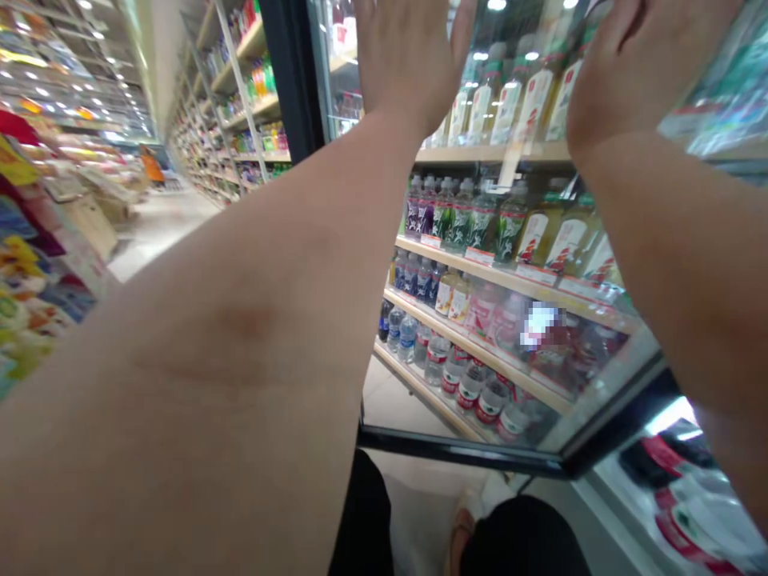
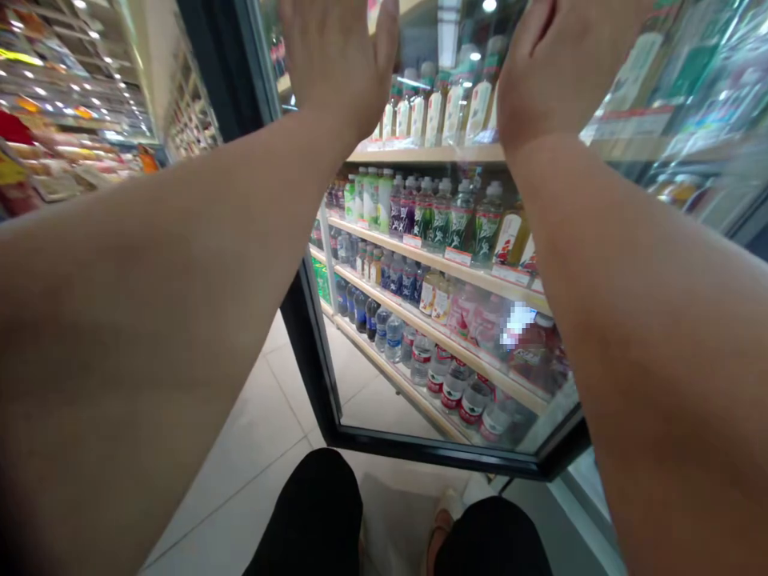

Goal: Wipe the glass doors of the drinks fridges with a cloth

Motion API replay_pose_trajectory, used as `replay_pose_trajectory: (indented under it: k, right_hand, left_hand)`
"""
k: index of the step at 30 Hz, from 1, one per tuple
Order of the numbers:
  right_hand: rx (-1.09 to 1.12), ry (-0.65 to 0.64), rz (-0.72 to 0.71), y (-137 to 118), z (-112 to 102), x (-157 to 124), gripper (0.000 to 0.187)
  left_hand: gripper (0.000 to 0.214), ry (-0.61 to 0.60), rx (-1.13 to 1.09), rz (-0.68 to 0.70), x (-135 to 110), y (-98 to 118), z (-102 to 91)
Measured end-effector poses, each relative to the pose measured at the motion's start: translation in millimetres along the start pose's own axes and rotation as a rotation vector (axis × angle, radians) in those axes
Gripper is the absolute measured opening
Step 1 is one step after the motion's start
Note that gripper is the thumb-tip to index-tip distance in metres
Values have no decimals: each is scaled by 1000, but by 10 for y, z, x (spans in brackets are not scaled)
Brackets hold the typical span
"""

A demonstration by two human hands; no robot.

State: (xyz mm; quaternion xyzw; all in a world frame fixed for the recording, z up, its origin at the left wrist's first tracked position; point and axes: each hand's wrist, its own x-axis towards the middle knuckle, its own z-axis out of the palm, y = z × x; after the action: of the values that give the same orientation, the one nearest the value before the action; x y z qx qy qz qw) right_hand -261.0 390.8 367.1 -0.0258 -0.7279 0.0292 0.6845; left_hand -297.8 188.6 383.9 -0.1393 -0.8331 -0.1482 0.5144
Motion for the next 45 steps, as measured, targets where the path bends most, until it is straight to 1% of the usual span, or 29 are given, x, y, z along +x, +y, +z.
replay_pose_trajectory:
  k: [3, 4, 5, 6, 9, 10, 11, 12, 14, 15, 16, 17, 20, 21, 22, 25, 26, 27, 28, 31, 32, 33, 34, 38, 39, 40, 41, 44, 45]
  right_hand:
    - [29, -109, -503, 9, -49, -103, 62]
    - [38, -124, -606, 11, -56, -126, 58]
    - [44, -122, -637, 15, -53, -136, 56]
    - [46, -94, -580, 20, -41, -132, 56]
    - [52, 9, -145, 45, 17, -84, 62]
    - [52, 25, -53, 52, 30, -76, 63]
    - [50, 22, -43, 56, 35, -78, 63]
    - [47, -2, -123, 55, 33, -92, 62]
    - [50, -78, -418, 44, 19, -137, 57]
    - [57, -105, -522, 36, 14, -157, 55]
    - [68, -111, -549, 29, 13, -169, 54]
    - [73, -102, -489, 25, 18, -171, 54]
    - [28, -48, -60, 24, 38, -148, 61]
    - [9, -54, -4, 24, 35, -149, 63]
    - [-1, -76, -42, 21, 25, -162, 63]
    - [14, -200, -505, -1, -29, -253, 60]
    - [25, -220, -608, -10, -40, -281, 58]
    - [35, -221, -631, -17, -41, -299, 56]
    - [40, -210, -572, -21, -32, -303, 57]
    - [36, -117, -149, -10, 29, -254, 64]
    - [25, -94, -45, -3, 44, -239, 67]
    - [14, -81, 1, 1, 49, -235, 68]
    - [4, -82, -25, 2, 42, -248, 69]
    - [30, -203, -501, -22, -25, -389, 65]
    - [44, -212, -553, -25, -25, -412, 62]
    - [53, -202, -529, -22, -10, -418, 61]
    - [51, -183, -445, -13, 17, -407, 62]
    - [-7, -113, -89, 27, 109, -329, 71]
    - [-25, -107, -29, 34, 120, -315, 72]
  left_hand:
    - [57, 24, 18, 21, 26, -18, 33]
    - [57, 22, 25, 27, 32, -25, 38]
    - [56, 19, 29, 32, 35, -31, 40]
    - [56, 17, 29, 36, 34, -35, 38]
    - [55, 32, -3, 52, 18, -40, 31]
    - [55, 41, -17, 56, 12, -41, 33]
    - [55, 55, -30, 62, 7, -42, 40]
    - [55, 73, -42, 65, 5, -45, 50]
    - [56, 110, -61, 68, 7, -53, 77]
    - [56, 125, -74, 70, 11, -58, 92]
    - [56, 138, -89, 75, 17, -64, 104]
    - [56, 144, -103, 82, 23, -70, 114]
    - [57, 162, -111, 95, 44, -82, 121]
    - [57, 155, -95, 90, 48, -82, 115]
    - [58, 130, -75, 84, 51, -80, 106]
    - [58, 91, -49, 65, 49, -62, 75]
    - [58, 83, -48, 57, 46, -54, 65]
    - [58, 76, -46, 45, 43, -45, 57]
    - [58, 71, -40, 32, 41, -37, 50]
    - [62, 38, -10, -3, 37, -19, 31]
    - [63, 39, -5, -3, 36, -16, 26]
    - [63, 35, -3, -4, 36, -15, 20]
    - [63, 36, -6, 3, 36, -14, 16]
    - [61, 66, -17, 28, 43, -22, 15]
    - [61, 71, -9, 31, 45, -27, 18]
    - [62, 74, 6, 28, 45, -33, 21]
    - [62, 70, 24, 25, 44, -41, 24]
    - [62, 81, 53, 65, 23, -72, 24]
    - [62, 95, 53, 82, 13, -82, 21]
